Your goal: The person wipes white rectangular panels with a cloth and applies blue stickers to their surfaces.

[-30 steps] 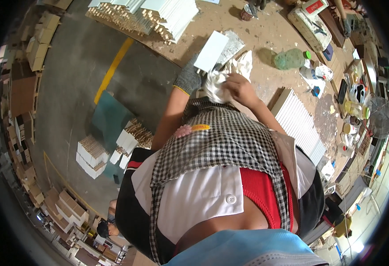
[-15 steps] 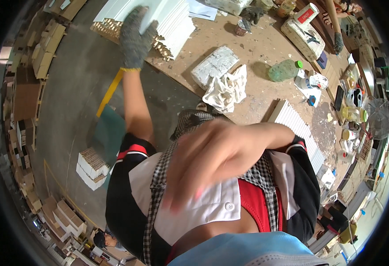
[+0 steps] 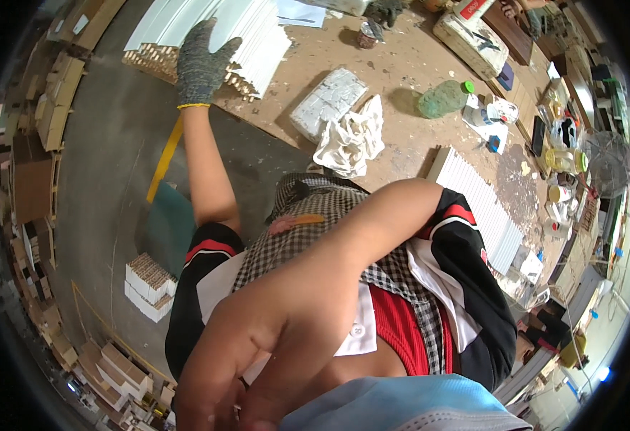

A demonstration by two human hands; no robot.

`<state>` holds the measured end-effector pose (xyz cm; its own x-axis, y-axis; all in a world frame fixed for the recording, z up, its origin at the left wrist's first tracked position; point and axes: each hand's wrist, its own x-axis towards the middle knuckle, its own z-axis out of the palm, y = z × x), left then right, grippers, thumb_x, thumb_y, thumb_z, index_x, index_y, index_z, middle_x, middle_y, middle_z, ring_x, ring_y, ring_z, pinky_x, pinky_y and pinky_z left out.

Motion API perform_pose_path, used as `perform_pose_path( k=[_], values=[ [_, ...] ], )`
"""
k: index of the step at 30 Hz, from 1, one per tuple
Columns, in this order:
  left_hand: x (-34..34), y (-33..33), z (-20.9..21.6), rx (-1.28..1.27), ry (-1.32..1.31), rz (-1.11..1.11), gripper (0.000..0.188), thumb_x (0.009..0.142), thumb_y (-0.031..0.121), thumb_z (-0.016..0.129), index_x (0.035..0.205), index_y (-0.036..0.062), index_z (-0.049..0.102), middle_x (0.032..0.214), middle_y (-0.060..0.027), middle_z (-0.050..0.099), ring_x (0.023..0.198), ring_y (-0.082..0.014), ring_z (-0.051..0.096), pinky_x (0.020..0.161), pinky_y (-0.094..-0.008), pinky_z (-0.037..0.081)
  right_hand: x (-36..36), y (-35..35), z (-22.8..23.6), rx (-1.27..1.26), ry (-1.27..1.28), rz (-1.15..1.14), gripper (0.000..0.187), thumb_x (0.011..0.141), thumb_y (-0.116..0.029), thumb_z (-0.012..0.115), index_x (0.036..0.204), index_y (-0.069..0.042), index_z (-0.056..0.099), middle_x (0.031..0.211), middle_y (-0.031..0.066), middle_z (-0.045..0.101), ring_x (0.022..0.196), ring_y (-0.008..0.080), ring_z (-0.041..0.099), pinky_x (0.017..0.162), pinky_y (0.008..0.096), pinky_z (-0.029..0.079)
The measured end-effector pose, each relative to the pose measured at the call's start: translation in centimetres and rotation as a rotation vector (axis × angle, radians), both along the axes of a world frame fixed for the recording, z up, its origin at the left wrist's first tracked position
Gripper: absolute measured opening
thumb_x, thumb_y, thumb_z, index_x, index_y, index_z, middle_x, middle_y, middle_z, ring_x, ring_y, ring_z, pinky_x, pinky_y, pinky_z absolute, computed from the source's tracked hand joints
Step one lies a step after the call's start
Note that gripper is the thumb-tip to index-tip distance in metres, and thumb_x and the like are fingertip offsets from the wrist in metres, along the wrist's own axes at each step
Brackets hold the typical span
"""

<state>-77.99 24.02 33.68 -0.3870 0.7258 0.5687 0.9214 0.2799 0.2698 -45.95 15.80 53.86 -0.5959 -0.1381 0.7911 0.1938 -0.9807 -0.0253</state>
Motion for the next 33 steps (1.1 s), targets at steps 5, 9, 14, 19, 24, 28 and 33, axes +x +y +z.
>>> perform_pose_path(
  k=[5, 9, 14, 19, 24, 28, 33],
  values=[
    [0.0, -0.3, 0.3, 0.042, -0.052, -0.017, 0.070, 0.079, 0.044, 0.081, 0.132, 0.0035, 0.059, 0.132, -0.0203, 0.060, 0.124, -0.0351, 0.056, 0.107, -0.0431, 0.045, -1.2, 0.8, -0.1, 0.014, 0.086, -0.073, 0.034, 0.098, -0.008, 0.061, 0.129, 0.006, 0.055, 0.111, 0.0154, 0.070, 0.093, 0.0146, 0.068, 0.074, 0.0259, 0.055],
    [0.6, 0.1, 0.5, -0.011, -0.058, -0.006, 0.071, 0.080, 0.045, 0.080, 0.133, 0.0030, 0.058, 0.133, -0.0204, 0.059, 0.126, -0.0354, 0.055, 0.109, -0.0437, 0.043, -1.3, 1.1, 0.2, 0.001, 0.077, -0.009, 0.039, 0.100, -0.011, 0.060, 0.135, 0.003, 0.052, 0.115, 0.0188, 0.068, 0.098, 0.0185, 0.069, 0.076, 0.0247, 0.056],
    [1.1, -3.5, 0.7, 0.336, -0.113, 0.037, 0.055, 0.091, 0.035, 0.073, 0.129, -0.0023, 0.059, 0.130, -0.0190, 0.062, 0.118, -0.0328, 0.058, 0.103, -0.0412, 0.044, -1.5, 2.6, -1.9, 0.405, -0.067, -0.141, 0.022, 0.095, -0.009, 0.068, 0.114, 0.002, 0.064, 0.104, 0.0096, 0.072, 0.090, 0.0122, 0.067, 0.076, 0.0282, 0.055],
    [6.2, -11.8, -5.7, 0.433, -0.563, 0.298, 0.039, 0.099, 0.024, 0.063, 0.128, -0.0016, 0.060, 0.129, -0.0180, 0.063, 0.118, -0.0300, 0.059, 0.102, -0.0383, 0.045, -2.5, 7.6, -8.2, 1.184, -0.079, -0.503, 0.026, 0.098, -0.019, 0.063, 0.121, -0.008, 0.065, 0.111, 0.0073, 0.070, 0.098, 0.0173, 0.069, 0.086, 0.0304, 0.057],
    [13.8, -20.0, -14.4, 0.238, -0.885, 0.448, 0.039, 0.102, 0.027, 0.058, 0.132, 0.0019, 0.059, 0.129, -0.0136, 0.063, 0.118, -0.0222, 0.058, 0.104, -0.0340, 0.043, -6.3, 13.0, -20.7, 1.469, -0.914, -0.629, 0.050, 0.098, -0.032, 0.063, 0.141, -0.009, 0.051, 0.130, 0.0109, 0.063, 0.119, 0.0217, 0.059, 0.104, 0.0373, 0.048],
    [16.2, -20.9, -17.2, 0.370, -1.301, 0.638, 0.042, 0.102, 0.029, 0.056, 0.136, 0.0043, 0.057, 0.132, -0.0105, 0.062, 0.123, -0.0223, 0.056, 0.107, -0.0332, 0.042, -11.1, 15.9, -30.7, 1.124, -1.358, -0.590, 0.063, 0.101, -0.031, 0.058, 0.151, -0.002, 0.032, 0.146, 0.0198, 0.046, 0.121, 0.0311, 0.056, 0.098, 0.0379, 0.047],
    [10.9, -19.3, -20.6, 0.347, -1.273, 0.282, 0.046, 0.108, 0.026, 0.040, 0.149, 0.0042, 0.044, 0.152, -0.0092, 0.045, 0.141, -0.0225, 0.040, 0.117, -0.0351, 0.030, -17.5, 18.6, -37.9, 0.897, -1.599, -0.762, 0.073, 0.102, -0.048, 0.051, 0.151, 0.000, 0.026, 0.140, 0.0185, 0.045, 0.119, 0.0302, 0.052, 0.099, 0.0382, 0.044]
  ],
)
